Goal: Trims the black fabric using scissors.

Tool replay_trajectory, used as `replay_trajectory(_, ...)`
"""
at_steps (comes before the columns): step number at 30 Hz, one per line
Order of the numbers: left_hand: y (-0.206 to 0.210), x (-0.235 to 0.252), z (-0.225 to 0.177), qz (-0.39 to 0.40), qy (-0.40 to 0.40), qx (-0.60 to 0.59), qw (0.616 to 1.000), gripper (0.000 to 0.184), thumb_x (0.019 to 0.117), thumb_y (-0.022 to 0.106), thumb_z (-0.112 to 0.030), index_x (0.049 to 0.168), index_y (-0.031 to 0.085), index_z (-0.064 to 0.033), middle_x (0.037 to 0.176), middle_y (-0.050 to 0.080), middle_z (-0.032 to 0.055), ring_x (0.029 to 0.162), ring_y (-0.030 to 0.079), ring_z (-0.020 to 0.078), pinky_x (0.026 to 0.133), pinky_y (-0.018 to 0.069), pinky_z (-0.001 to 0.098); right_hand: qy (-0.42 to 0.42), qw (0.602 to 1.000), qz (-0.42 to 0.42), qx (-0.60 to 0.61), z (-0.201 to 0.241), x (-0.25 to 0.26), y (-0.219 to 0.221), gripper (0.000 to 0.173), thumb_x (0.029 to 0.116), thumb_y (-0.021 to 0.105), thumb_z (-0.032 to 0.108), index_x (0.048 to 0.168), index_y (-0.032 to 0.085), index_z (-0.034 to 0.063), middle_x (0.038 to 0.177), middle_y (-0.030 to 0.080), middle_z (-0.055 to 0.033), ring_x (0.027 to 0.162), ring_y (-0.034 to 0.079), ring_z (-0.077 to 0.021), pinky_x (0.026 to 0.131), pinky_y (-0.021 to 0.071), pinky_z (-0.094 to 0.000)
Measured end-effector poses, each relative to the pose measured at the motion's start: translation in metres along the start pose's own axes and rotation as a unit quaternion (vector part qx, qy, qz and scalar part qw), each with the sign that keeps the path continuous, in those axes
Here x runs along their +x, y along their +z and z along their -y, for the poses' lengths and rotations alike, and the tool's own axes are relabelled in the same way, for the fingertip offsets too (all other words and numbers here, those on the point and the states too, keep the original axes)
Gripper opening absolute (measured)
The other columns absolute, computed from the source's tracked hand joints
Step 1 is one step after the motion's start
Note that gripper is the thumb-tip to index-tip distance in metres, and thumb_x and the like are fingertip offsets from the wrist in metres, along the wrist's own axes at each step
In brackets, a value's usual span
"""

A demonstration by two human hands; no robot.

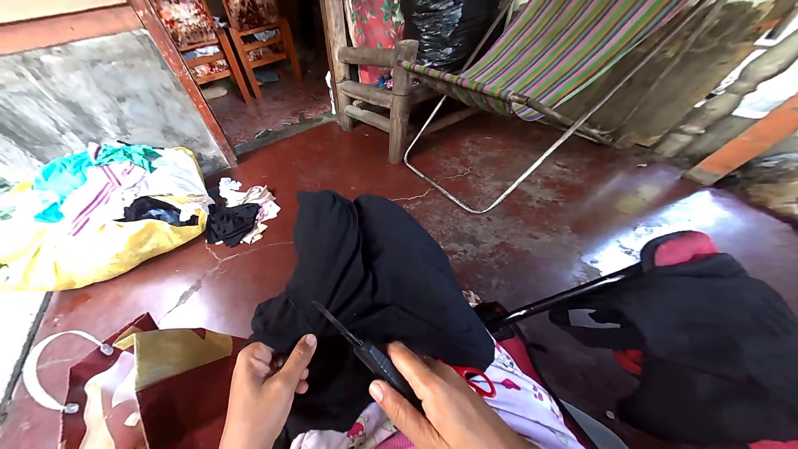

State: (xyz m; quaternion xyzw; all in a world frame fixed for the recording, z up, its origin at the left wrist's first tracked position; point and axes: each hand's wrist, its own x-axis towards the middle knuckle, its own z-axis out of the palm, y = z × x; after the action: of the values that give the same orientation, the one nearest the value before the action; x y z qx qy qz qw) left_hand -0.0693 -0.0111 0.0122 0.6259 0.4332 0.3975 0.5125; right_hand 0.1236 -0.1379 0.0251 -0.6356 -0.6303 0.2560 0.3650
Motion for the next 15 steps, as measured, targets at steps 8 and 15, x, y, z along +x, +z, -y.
replay_trajectory(8,-0.007,0.0023,0.0007,0.025,-0.048,-0.029,0.998,0.005,0.0874,0.072,-0.008,0.085,0.071,-0.0035,0.067,0.068,0.0045,0.052,0.065,0.0108,0.048,0.0563,0.024,0.012,1.0,0.029,0.002,0.0016,0.0016,0.0015,0.037,0.1067,0.051,0.037,0.112,0.061,0.0013,0.079,0.062,-0.0125,0.068,0.064,-0.0247,0.059,0.0534,-0.0419)
replay_trajectory(15,-0.0062,0.0017,0.0045,0.087,-0.059,-0.204,0.973,0.003,0.0916,0.067,-0.005,0.091,0.07,-0.0052,0.069,0.065,0.0044,0.055,0.061,0.0073,0.05,0.0521,0.0211,0.026,0.999,0.047,-0.006,0.0085,-0.0002,-0.0029,0.038,0.1064,0.051,0.036,0.114,0.061,-0.0002,0.081,0.064,-0.0151,0.07,0.065,-0.0285,0.06,0.0541,-0.0455)
